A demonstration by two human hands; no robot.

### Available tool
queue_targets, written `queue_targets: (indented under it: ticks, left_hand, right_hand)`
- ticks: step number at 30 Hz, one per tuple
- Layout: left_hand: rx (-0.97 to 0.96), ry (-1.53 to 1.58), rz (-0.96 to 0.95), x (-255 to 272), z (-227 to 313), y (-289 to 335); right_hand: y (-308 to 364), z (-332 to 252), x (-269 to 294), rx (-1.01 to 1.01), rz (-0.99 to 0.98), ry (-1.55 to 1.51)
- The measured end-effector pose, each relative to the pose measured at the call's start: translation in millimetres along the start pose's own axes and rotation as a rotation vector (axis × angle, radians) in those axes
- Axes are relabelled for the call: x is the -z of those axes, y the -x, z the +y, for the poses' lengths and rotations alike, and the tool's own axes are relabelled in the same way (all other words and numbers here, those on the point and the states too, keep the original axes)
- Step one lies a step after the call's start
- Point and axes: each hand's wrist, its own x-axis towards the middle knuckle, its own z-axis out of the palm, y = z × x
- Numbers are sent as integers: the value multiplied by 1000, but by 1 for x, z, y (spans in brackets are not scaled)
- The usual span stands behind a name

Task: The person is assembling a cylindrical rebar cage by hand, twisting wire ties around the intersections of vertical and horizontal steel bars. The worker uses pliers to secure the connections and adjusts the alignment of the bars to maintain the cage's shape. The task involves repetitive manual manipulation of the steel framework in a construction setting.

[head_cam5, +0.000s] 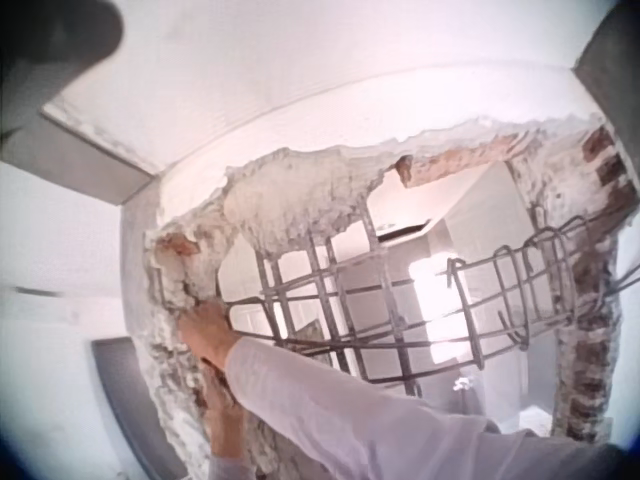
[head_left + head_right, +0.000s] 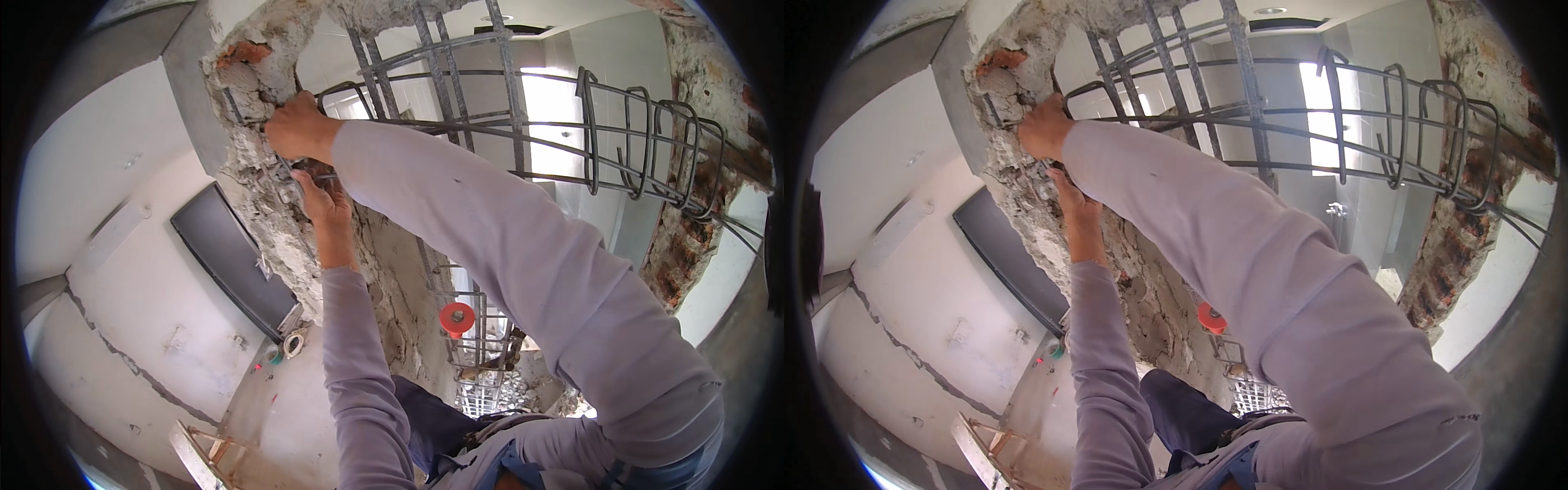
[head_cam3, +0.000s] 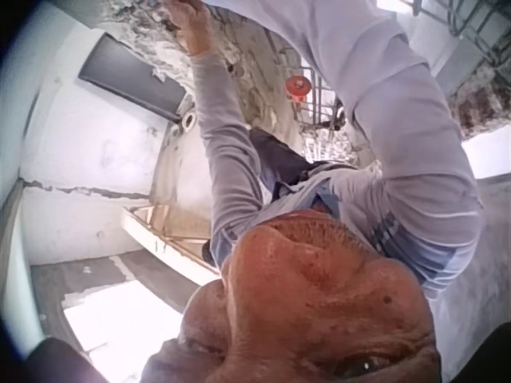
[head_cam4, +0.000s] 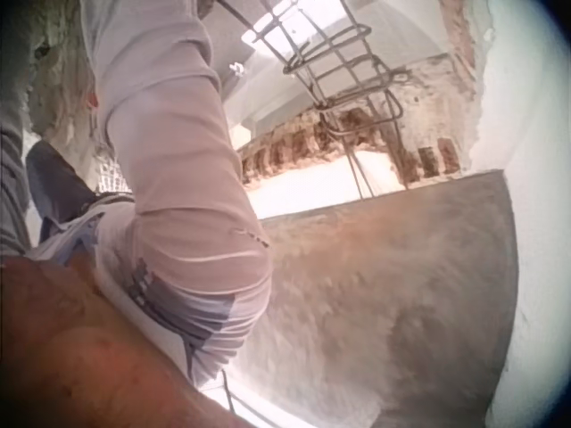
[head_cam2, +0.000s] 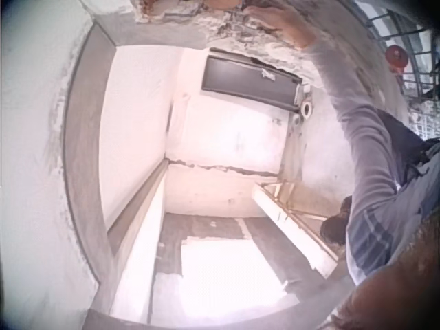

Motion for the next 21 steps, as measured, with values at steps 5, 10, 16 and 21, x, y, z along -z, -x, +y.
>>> queue_targets:
  ticks: [5,10,16,21]
  left_hand:
    - [-47,-249,219,-13,-22,19]
    - [-697,-693,81,-35,35,94]
    - [-1172,-1338,-244,-98,10,106]
    - [-1380,-1569,-429,-111,3,98]
  right_hand:
    - [66,17,21,99,364,-84]
    - [236,-12,118,-53,177,-629]
    - [443,66,163,-186,532,-404]
    - [576,158,221,-667,392,356]
